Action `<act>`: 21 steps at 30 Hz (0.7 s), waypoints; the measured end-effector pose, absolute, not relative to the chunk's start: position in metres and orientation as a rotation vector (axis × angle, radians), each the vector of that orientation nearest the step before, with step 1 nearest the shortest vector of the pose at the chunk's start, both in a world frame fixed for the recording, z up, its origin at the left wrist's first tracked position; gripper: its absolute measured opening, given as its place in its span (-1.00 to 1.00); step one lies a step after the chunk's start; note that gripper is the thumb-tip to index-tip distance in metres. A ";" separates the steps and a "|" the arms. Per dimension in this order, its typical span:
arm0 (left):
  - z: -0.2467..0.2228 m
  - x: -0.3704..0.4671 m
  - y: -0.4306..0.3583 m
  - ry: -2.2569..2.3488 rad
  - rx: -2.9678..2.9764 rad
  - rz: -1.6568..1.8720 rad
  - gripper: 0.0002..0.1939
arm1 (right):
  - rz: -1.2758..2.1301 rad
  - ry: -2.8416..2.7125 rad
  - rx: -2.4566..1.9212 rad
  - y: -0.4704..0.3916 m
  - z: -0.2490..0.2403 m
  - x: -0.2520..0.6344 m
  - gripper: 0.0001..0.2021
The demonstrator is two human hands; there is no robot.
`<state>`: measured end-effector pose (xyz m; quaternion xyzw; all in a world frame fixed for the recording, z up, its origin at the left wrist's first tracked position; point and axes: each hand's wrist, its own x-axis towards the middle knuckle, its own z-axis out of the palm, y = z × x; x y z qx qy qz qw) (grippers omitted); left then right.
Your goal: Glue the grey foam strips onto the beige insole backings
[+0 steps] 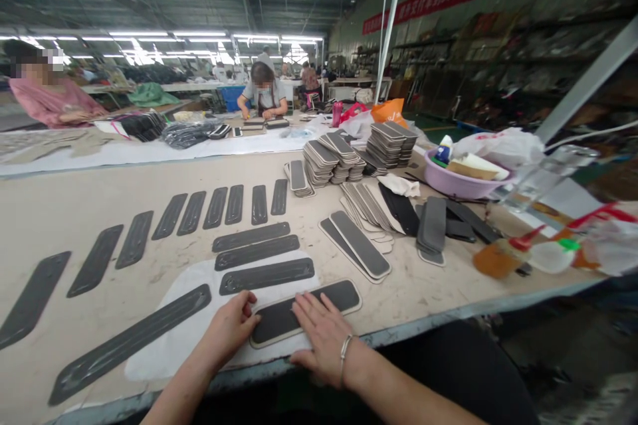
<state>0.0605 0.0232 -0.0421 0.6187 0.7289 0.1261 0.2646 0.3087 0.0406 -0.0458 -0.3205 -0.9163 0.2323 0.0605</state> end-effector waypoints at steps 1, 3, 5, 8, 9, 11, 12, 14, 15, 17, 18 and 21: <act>-0.042 0.061 0.023 1.965 1.671 0.334 -0.83 | 0.685 -2.773 -1.051 0.047 -0.048 0.322 -0.23; -0.041 0.062 0.024 1.958 1.669 0.316 -0.83 | 0.625 -2.769 -1.223 0.057 -0.053 0.349 -0.25; -0.040 0.063 0.024 1.970 1.668 0.296 -0.83 | 0.556 -2.767 -1.313 0.064 -0.058 0.369 -0.29; -0.036 0.063 0.020 2.046 1.674 0.232 -0.80 | 0.465 -2.760 -1.323 0.067 -0.067 0.380 -0.30; -0.034 0.063 0.018 2.089 1.684 0.211 -0.78 | 0.437 -2.751 -1.317 0.067 -0.071 0.381 -0.29; -0.029 0.066 0.010 2.166 1.760 0.228 -0.75 | 0.386 -2.731 -1.305 0.065 -0.077 0.379 -0.29; -0.026 0.071 0.006 2.181 1.829 0.273 -0.74 | 0.363 -2.725 -1.294 0.065 -0.081 0.378 -0.29; -0.021 0.089 -0.001 2.119 2.011 0.389 -0.69 | 0.313 -2.717 -1.269 0.065 -0.087 0.377 -0.30; -0.020 0.102 -0.004 2.038 2.107 0.429 -0.64 | 0.286 -2.713 -1.258 0.065 -0.091 0.378 -0.30; -0.019 0.133 -0.005 1.804 2.282 0.423 -0.52 | 0.227 -2.706 -1.239 0.066 -0.098 0.380 -0.30; -0.021 0.149 -0.004 1.688 2.340 0.378 -0.44 | 0.197 -2.703 -1.231 0.067 -0.101 0.381 -0.30; -0.027 0.185 0.005 1.537 2.367 0.244 -0.26 | 0.111 -2.701 -1.208 0.068 -0.109 0.383 -0.32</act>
